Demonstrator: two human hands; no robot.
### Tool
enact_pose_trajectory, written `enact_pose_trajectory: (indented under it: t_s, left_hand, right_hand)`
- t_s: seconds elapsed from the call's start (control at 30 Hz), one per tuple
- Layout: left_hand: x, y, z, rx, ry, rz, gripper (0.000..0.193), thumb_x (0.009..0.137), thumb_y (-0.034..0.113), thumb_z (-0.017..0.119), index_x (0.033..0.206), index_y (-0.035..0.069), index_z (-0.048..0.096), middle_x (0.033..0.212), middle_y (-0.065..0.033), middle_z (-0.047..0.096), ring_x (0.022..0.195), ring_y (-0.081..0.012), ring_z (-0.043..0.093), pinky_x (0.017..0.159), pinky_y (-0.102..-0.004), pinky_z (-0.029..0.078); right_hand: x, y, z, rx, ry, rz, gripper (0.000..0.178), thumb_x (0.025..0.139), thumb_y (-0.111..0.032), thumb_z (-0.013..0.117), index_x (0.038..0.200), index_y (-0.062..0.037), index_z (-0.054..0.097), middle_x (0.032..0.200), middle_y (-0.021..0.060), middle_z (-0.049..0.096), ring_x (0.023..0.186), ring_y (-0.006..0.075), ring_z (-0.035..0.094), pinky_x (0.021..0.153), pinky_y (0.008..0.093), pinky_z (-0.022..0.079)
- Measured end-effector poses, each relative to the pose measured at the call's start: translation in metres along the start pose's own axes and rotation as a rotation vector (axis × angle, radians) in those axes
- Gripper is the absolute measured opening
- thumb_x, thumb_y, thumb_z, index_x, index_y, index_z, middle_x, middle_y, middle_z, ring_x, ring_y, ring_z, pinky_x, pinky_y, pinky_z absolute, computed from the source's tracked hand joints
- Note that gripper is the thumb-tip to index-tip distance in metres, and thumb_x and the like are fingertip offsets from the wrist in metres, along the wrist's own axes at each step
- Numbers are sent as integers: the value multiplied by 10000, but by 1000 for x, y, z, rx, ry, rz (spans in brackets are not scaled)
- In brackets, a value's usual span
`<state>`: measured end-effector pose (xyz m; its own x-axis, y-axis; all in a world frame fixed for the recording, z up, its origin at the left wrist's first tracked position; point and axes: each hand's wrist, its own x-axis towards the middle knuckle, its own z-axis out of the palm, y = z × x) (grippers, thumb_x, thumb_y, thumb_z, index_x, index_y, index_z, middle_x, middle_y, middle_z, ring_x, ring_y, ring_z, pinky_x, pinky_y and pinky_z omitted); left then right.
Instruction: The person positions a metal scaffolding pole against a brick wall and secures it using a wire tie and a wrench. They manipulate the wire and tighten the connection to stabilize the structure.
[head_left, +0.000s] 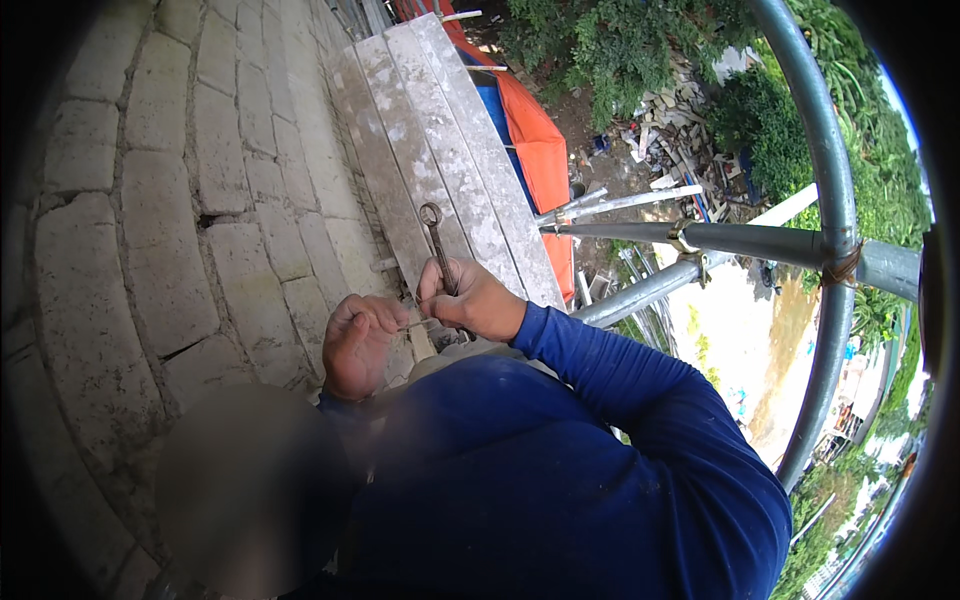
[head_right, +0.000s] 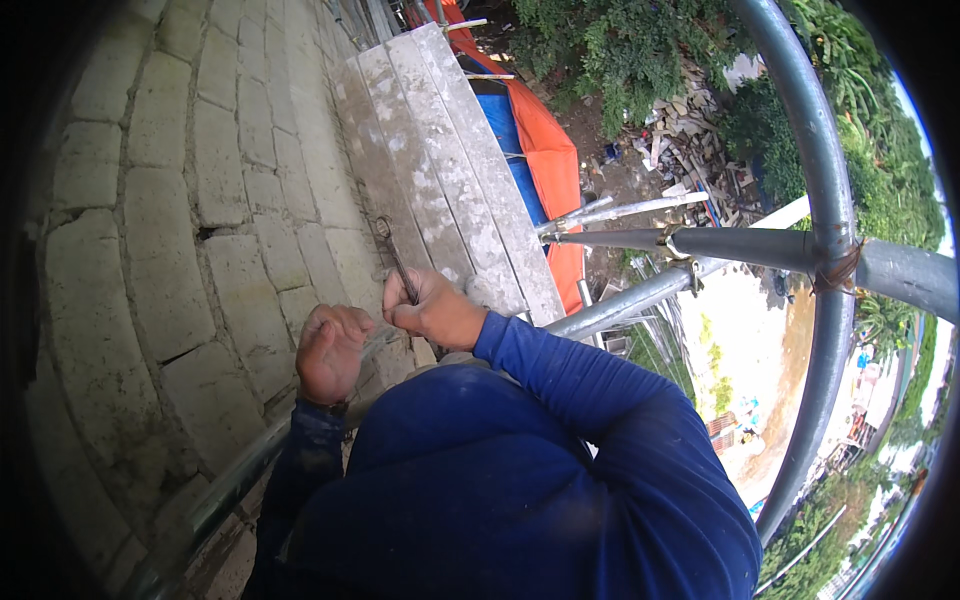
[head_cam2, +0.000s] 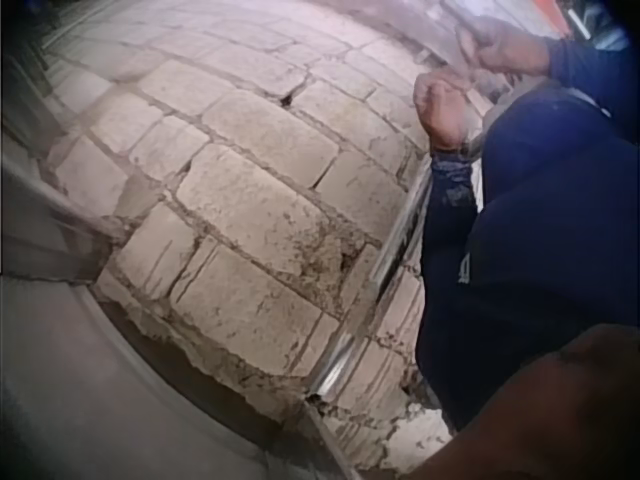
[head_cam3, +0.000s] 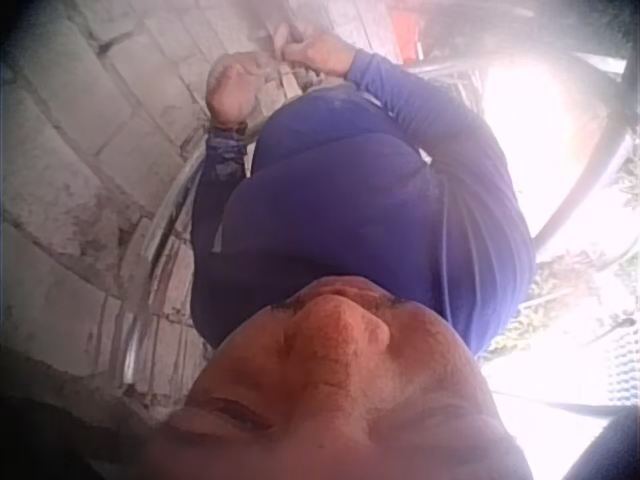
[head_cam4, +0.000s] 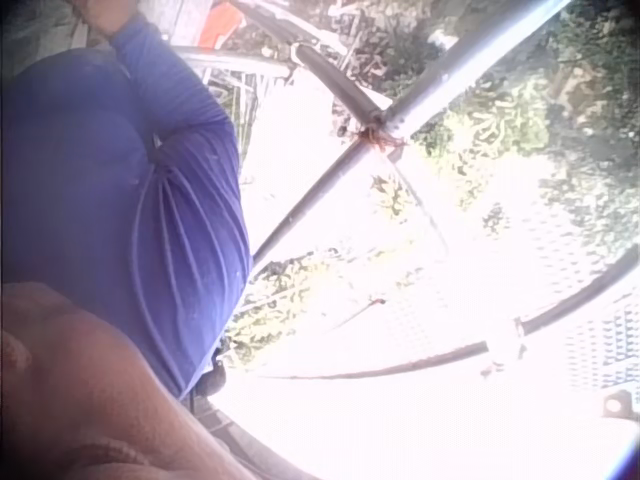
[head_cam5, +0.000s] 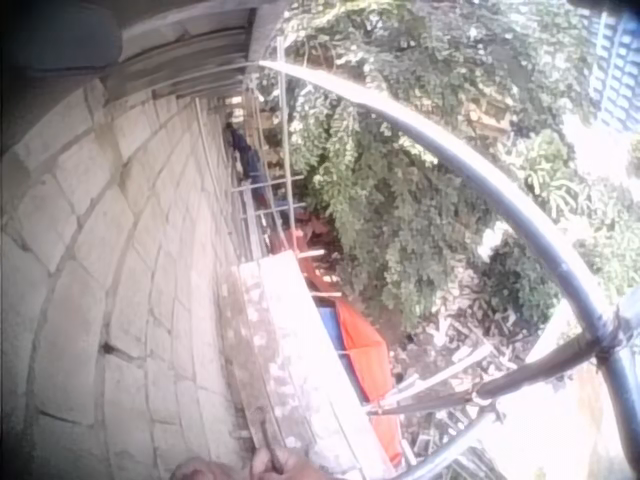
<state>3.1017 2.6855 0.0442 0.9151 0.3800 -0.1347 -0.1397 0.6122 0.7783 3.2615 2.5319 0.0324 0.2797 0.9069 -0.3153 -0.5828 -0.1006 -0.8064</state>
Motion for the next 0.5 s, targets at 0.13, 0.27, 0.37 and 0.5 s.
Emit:
enact_pose_trajectory:
  t_s: [0.13, 0.27, 0.37, 0.5]
  left_hand:
    - [7, 11, -12, -85, 66, 47, 185, 1024, 211, 554, 903, 72, 533, 866, -70, 574, 922, -231, 544, 847, -379, 418]
    - [10, 28, -18, -47, 138, 71, 182, 1023, 200, 552, 884, 89, 513, 854, -58, 557, 885, -224, 530, 829, -358, 417]
    - [12, 32, -24, 1, 132, 97, 180, 1023, 195, 553, 883, 92, 509, 857, -58, 562, 875, -217, 523, 825, -356, 417]
    - [12, 34, -24, 73, 176, 96, 184, 1023, 194, 554, 882, 85, 509, 846, -65, 568, 876, -211, 523, 836, -366, 420]
  right_hand:
    - [1, -5, -7, 69, 68, -23, 121, 896, 26, 651, 884, -56, 563, 744, -8, 553, 559, 49, 468, 474, 231, 345]
    - [-3, -8, -21, 147, 123, -4, 133, 900, 36, 638, 899, -62, 549, 781, -2, 537, 547, 46, 428, 467, 232, 328]
    - [-6, -6, -30, 92, 119, -3, 136, 911, 27, 632, 906, -74, 540, 785, -14, 534, 552, 46, 434, 477, 230, 347]
    - [-10, 4, -44, 88, 137, -1, 106, 912, -14, 652, 915, -76, 566, 749, -29, 538, 560, 53, 486, 494, 232, 396]
